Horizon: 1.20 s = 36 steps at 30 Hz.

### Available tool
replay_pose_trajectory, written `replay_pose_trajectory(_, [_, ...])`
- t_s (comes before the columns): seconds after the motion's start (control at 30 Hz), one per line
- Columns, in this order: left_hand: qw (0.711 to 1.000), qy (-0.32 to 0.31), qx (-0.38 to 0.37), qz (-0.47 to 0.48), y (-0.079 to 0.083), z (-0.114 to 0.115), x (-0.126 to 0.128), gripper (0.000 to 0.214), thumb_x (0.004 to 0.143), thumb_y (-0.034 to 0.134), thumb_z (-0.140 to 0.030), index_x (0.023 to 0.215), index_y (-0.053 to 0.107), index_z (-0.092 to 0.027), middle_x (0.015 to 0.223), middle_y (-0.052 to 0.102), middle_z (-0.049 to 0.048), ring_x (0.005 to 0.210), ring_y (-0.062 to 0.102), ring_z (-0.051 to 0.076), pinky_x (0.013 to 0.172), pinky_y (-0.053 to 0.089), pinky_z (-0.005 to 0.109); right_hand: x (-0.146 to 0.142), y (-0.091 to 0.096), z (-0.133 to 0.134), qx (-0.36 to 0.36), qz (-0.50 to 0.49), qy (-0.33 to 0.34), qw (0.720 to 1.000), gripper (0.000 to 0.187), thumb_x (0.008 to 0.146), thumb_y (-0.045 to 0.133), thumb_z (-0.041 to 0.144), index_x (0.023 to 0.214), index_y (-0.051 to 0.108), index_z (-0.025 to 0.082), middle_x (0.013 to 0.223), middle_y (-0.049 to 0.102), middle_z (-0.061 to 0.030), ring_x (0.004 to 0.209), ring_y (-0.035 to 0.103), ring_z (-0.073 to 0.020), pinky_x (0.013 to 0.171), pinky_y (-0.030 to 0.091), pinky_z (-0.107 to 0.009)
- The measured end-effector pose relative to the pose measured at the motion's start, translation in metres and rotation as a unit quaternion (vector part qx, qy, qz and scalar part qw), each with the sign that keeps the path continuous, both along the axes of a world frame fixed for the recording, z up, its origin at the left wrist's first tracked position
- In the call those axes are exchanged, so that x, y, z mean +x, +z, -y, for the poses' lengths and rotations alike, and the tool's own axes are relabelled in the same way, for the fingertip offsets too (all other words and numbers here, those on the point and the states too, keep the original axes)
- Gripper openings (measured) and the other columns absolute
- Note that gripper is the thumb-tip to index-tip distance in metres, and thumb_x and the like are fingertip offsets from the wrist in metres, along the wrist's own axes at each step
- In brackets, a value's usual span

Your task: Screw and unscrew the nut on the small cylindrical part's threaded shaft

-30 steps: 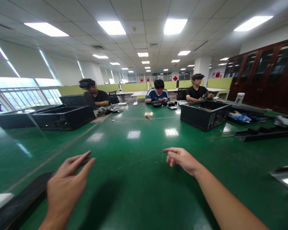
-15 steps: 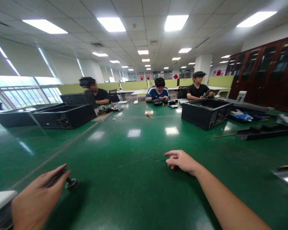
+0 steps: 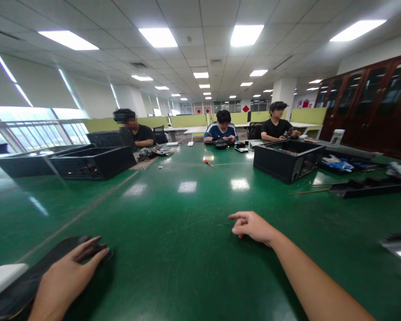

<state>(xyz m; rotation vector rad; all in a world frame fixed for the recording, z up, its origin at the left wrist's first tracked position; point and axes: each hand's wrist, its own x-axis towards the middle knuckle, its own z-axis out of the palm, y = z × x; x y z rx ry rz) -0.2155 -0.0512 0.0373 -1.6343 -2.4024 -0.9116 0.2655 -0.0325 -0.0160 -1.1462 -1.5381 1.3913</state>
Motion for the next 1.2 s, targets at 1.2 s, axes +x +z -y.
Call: replay_pose_trajectory(1.2, [0.851,-0.509,0.016,0.129,-0.026,0.012,0.224,0.03,0.074,0.072,-0.009,0.1,0.066,-0.024,0.096,0.071,0.0004,0.089,0.066,0.018,0.084,0.052,0.031,-0.031,0.025,0.042,0.3,0.191,0.013,0.935,0.054,0.07,0.073,0.014,0.122,0.061,0.022,0.104,0.068,-0.0045,0.09,0.063,-0.021,0.083,0.049,-0.034])
